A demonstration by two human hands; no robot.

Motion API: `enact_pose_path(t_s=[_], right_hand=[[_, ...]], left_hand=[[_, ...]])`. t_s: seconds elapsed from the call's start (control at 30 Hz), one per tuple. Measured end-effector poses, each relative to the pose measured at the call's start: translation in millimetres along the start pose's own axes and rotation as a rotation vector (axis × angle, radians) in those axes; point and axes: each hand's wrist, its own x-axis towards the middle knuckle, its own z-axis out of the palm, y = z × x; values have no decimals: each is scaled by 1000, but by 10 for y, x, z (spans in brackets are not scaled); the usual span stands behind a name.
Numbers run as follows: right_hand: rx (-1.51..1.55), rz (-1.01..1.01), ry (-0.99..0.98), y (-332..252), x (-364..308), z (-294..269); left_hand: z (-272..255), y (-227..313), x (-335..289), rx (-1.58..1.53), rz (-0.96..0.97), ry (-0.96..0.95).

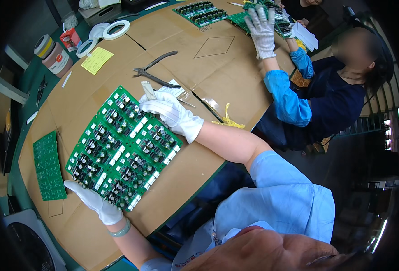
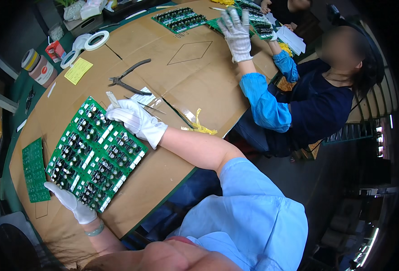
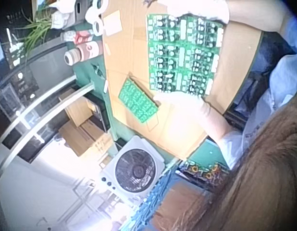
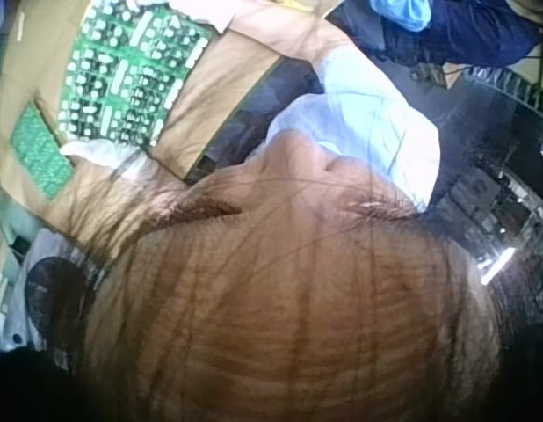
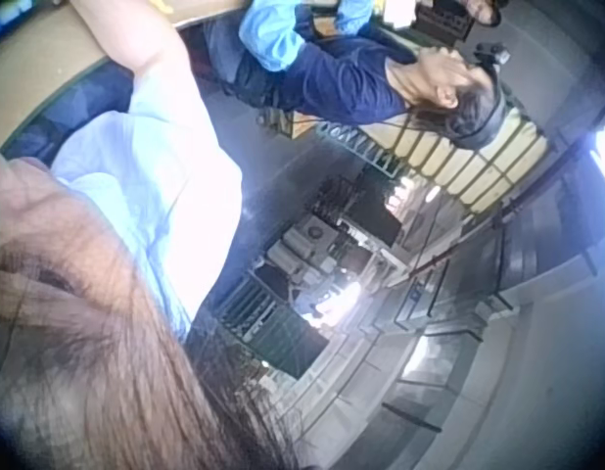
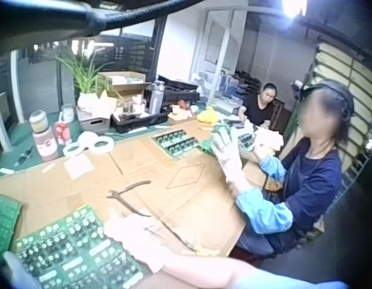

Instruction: The person picks up green circuit boards, turns them over to view both sides, and places them back on the table. The person handles the boards with gloved hands, rotating them to check the components and surface.

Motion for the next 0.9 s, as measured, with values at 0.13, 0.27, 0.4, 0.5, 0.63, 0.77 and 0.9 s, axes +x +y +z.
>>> enact_pose_path(t_s=[0.13, 0.27, 0.4, 0.5, 0.63, 0.77, 0.9], right_hand=[[0, -21, -3, -11, -1, 4], [5, -36, 27, -1, 0, 29], [10, -27, 11, 7, 7, 12], [5, -27, 8, -5, 5, 4], [-8, -26, -1, 19, 16, -13], [72, -9, 20, 20, 17, 34], [56, -18, 23, 20, 7, 16]], left_hand=[[56, 10, -33, 16, 11, 3], [195, 17, -100, 27, 23, 31], [188, 6, -103, 60, 71, 9], [144, 3, -69, 51, 67, 7], [151, -5, -71, 37, 66, -37], [168, 15, -81, 36, 48, -1], [118, 24, -54, 38, 29, -12]])
